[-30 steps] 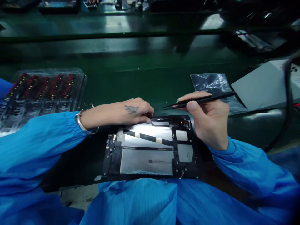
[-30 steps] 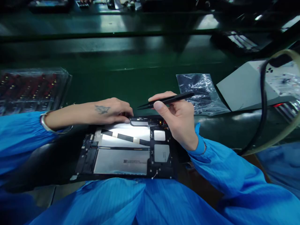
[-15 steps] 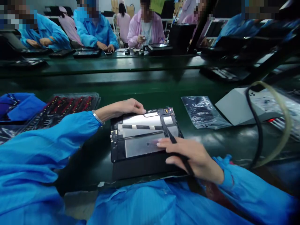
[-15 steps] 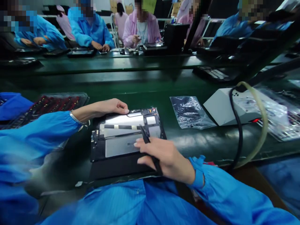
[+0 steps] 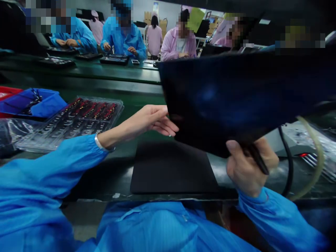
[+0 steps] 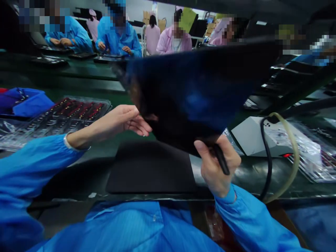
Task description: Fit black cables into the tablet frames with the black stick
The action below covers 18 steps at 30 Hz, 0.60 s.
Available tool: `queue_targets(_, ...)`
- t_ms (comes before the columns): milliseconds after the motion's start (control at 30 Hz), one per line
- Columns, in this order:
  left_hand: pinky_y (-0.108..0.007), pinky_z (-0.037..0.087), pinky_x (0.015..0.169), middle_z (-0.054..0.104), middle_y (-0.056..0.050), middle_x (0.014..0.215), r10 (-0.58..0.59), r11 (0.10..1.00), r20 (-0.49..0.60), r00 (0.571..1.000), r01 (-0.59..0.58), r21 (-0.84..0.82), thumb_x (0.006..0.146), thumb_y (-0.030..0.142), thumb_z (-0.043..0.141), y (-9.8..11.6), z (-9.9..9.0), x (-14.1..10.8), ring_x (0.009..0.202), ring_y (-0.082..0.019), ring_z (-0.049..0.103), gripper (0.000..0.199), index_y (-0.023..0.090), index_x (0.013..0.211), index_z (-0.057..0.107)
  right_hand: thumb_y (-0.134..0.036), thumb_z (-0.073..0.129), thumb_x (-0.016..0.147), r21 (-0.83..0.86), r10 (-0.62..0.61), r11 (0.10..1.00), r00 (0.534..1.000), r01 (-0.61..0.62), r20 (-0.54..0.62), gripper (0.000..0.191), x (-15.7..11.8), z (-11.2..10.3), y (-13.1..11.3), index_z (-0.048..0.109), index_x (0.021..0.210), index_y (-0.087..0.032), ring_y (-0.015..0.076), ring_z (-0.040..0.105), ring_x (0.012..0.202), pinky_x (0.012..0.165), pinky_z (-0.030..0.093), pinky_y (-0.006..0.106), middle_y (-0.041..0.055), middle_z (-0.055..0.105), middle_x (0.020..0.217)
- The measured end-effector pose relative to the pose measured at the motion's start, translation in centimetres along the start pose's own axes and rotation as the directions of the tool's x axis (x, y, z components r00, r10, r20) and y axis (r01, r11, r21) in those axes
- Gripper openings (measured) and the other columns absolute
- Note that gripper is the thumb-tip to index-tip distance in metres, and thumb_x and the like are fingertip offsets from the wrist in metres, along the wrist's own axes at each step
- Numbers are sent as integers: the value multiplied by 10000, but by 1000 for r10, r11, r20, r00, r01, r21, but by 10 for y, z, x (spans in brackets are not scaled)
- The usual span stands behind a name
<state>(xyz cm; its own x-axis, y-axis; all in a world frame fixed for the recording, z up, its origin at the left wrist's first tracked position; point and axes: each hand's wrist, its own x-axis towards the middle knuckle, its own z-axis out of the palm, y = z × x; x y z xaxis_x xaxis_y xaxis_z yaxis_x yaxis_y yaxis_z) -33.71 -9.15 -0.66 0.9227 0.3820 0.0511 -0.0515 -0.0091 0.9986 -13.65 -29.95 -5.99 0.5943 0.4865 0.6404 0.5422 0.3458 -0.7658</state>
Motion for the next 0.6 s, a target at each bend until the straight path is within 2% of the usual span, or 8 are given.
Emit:
queue_targets(67,-254,592,723,764,-100,928,53,998,-6,999,-53,17,944,499,638,1,7,-12,785,-175,740,372,140,858,595,-237,814,775,125,104,988,991,-93,-83,172,1,7,-6,748,904,-328,211,713,963,1051,543,411,-39,741,857)
queue_targets(100,-227,582,684,761,-80,885,66,997,-14,998,-65,28,948,455,650,2,10,-16,739,-157,731,332,143,852,586,-255,810,782,183,182,969,981,-166,-71,180,2,9,-9,751,934,-330,213,704,1012,1084,523,418,-37,750,922)
queue_targets(167,-177,545,607,743,-43,790,64,998,-41,997,-63,30,953,360,661,2,14,-21,641,-116,694,252,141,852,589,-291,790,808,226,339,913,940,-339,38,204,4,11,-12,745,1001,-338,222,683,1116,1128,492,447,-42,754,1071)
queue_targets(233,-147,510,569,723,-26,742,36,999,-76,996,-35,5,963,322,647,-2,15,-22,596,-89,663,218,136,857,607,-314,767,830,219,434,866,893,-449,117,205,5,9,-13,737,1031,-338,245,667,1182,1115,508,477,-42,743,1158)
queue_targets(333,-130,489,560,714,-23,742,-35,998,-116,993,28,-63,964,325,643,-13,13,-20,591,-70,647,222,131,858,626,-331,728,865,190,508,813,830,-550,229,247,3,6,-8,720,1111,-353,276,649,1233,1030,582,479,-29,719,1248)
queue_targets(500,-135,501,592,710,-34,761,-156,978,-130,979,135,-156,934,334,679,-31,9,-13,602,-62,639,263,117,793,628,-354,753,837,204,640,701,729,-683,242,365,-2,7,-1,684,1194,-324,294,634,1259,988,607,519,-4,697,1299)
queue_targets(600,-138,507,602,711,-39,761,-178,970,-121,977,154,-188,937,325,674,-37,8,-10,600,-59,636,255,114,797,642,-347,751,842,191,655,681,705,-707,273,357,-2,8,1,683,1192,-332,283,644,1247,1015,590,516,-8,703,1287)
